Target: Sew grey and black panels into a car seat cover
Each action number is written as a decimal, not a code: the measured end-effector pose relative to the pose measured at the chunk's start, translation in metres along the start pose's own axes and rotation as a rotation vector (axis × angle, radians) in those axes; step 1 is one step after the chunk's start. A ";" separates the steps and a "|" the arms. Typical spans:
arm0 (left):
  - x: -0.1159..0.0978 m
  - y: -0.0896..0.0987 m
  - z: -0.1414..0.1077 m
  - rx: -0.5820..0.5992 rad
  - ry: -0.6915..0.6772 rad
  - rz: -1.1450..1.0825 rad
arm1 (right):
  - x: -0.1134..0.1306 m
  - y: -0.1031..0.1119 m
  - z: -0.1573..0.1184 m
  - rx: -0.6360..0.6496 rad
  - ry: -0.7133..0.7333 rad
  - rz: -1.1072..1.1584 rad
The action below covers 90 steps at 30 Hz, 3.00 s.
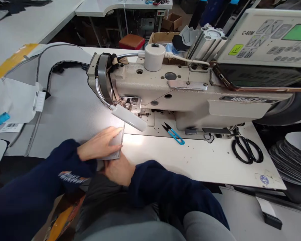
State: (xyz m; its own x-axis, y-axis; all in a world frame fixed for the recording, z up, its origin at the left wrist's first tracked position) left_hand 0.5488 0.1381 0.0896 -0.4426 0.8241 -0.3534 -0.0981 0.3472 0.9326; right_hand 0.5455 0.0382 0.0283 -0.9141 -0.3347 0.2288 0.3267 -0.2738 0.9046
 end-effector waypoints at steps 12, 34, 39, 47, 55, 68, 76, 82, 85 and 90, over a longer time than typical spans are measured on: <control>0.002 -0.016 -0.066 0.093 -0.481 0.286 | 0.044 -0.005 -0.021 -0.042 -0.095 -0.043; 0.033 -0.028 -0.053 -0.162 -0.612 0.071 | 0.034 -0.003 -0.015 -0.117 -0.079 -0.114; 0.033 -0.023 -0.036 -0.154 -0.588 0.090 | 0.020 -0.002 -0.004 -0.082 -0.080 -0.116; 0.039 -0.018 -0.011 -0.180 -0.576 0.115 | -0.002 -0.003 0.014 -0.028 -0.097 -0.090; 0.041 -0.012 0.015 -0.117 -0.508 0.155 | -0.021 -0.005 0.029 -0.071 -0.037 -0.146; 0.053 -0.004 0.046 -0.082 -0.463 0.177 | -0.049 -0.010 0.054 -0.055 -0.057 -0.172; 0.061 -0.001 0.068 -0.065 -0.398 0.235 | -0.066 -0.013 0.073 0.042 -0.096 -0.189; 0.070 0.001 0.083 -0.066 -0.304 0.302 | -0.078 -0.016 0.082 0.046 -0.148 -0.166; 0.072 0.001 0.088 -0.084 -0.249 0.324 | -0.083 -0.017 0.084 0.020 -0.161 -0.145; 0.076 0.001 0.094 -0.076 -0.233 0.305 | -0.086 -0.015 0.084 -0.030 -0.193 -0.088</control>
State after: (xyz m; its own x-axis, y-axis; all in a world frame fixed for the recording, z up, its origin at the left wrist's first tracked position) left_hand 0.5991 0.2429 0.0566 -0.2480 0.9670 -0.0580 -0.0633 0.0436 0.9970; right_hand 0.5993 0.1467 0.0250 -0.9675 -0.1306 0.2166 0.2481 -0.3223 0.9136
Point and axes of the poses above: each hand's wrist, its own z-axis towards the middle knuckle, its own y-axis out of the back of the hand, x = y × z, the point moved 5 cm from there along z, towards the middle knuckle, and after that the axes turned 10 degrees about -x, right-handed, at the moved point
